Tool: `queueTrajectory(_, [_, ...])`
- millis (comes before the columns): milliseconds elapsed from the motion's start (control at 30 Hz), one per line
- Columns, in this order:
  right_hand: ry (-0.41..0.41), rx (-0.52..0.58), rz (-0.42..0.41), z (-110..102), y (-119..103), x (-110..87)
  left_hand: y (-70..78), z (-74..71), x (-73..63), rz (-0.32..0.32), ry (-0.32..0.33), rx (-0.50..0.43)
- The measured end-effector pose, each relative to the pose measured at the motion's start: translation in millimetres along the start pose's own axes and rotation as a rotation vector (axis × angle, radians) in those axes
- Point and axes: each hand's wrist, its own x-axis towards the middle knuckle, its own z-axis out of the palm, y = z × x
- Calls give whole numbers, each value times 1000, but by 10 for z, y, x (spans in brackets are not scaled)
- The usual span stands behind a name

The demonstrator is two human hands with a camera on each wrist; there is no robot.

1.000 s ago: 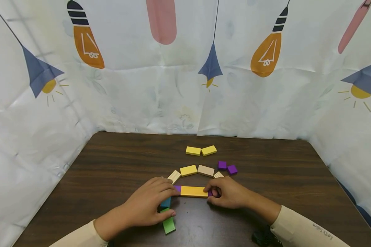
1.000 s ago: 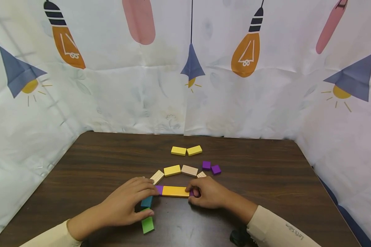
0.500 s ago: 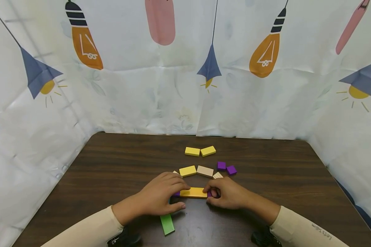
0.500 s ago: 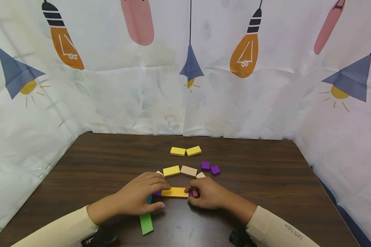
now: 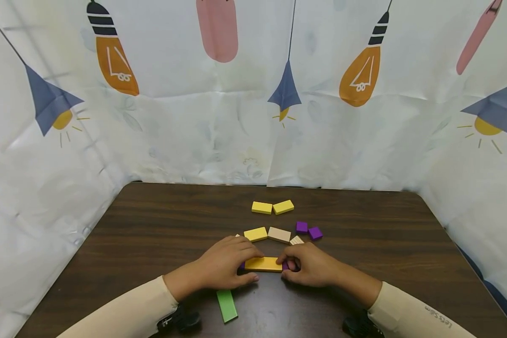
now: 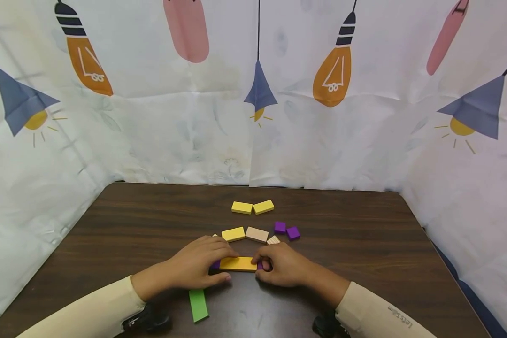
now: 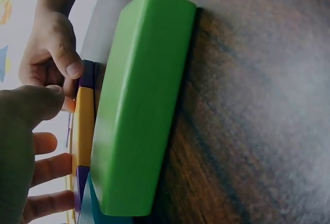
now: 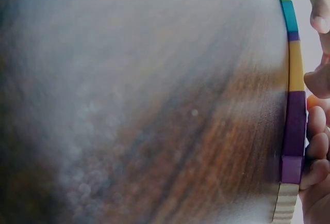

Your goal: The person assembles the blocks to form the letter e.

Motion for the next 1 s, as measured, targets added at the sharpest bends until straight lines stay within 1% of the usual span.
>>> queueTrajectory(200, [-2,11,-2,0,-5,8,-2,9,17,-5,-19,16])
queueTrajectory(433, [1,5,-1,7,-9,18,-10,21,16,23,-54,82])
queueTrajectory(600, [-2,3,2,5,-22,22,-14,21,5,38,-63,100])
queueTrajectory(700, [-19,6,17,-9,-34,26,-13,13,4,53,-60,109])
queueTrajectory(867, [-72,9,43,-61,-64,25,-15,-11,8,83,-49,122])
queueTrajectory(1000, [-118,2,35,-107,-85,16,-19,-23,9,78,-65,119])
